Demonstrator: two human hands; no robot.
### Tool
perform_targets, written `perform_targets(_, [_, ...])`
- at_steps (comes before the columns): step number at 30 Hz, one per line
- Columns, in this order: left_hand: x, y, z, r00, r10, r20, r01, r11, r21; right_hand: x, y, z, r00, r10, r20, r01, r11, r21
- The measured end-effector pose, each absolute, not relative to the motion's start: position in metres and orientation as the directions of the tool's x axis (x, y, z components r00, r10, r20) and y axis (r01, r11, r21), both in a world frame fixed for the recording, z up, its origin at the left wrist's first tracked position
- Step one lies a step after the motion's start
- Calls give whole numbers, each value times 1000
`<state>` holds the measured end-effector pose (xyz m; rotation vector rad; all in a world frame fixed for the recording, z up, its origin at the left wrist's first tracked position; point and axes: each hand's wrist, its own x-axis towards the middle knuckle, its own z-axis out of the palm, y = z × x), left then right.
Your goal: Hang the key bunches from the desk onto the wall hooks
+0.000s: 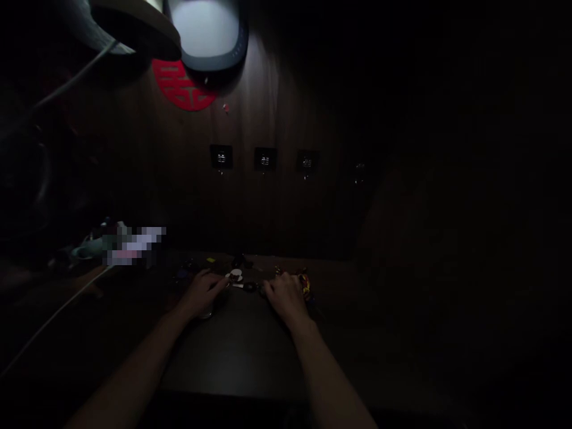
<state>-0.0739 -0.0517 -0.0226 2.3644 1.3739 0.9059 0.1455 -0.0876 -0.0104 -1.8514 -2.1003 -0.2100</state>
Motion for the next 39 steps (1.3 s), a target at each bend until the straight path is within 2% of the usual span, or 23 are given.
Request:
perform_targets(5, [-73, -54, -19, 337, 855, 394, 630, -516, 580, 144, -82, -13, -61, 921, 384, 990, 104, -92])
perform_targets(8, [-73, -54, -18, 252, 860, 443, 653, -489, 578, 141, -81, -13, -44, 903, 426, 985, 110, -132])
perform_targets(14, [-77, -47, -19, 58, 852, 520, 632, -434, 642, 134, -80, -19, -183, 897, 402, 911, 309, -275])
perform_targets(16, [-80, -43, -20, 2, 852, 523, 618, -412, 669, 133, -80, -21, -244, 896, 370, 884, 362, -295])
perform_targets(19, [-88, -39, -21, -110, 861, 496, 647, -317, 693, 133, -79, -22, -259, 905, 336, 887, 361, -288])
perform_targets(23, [-94, -37, -23, -102, 904, 416, 761, -198, 618, 135, -80, -22, -239, 912, 335, 901, 336, -273])
perform_targets(28, [-91, -35, -29, 31, 932, 360, 851, -214, 479, 134, -84, -20, -217, 916, 337, 917, 310, -250])
perform_targets(31, [-91, -33, -32, 41, 941, 335, 877, -195, 439, 134, -85, -18, -182, 922, 342, 936, 269, -228])
perform_targets(35, [-91, -36, -30, -27, 925, 379, 892, -149, 427, 134, -86, -16, -146, 929, 339, 951, 227, -212])
perform_targets(39, [-87, -40, -18, -23, 888, 459, 932, -147, 331, 134, -86, -13, -149, 929, 339, 949, 231, -216])
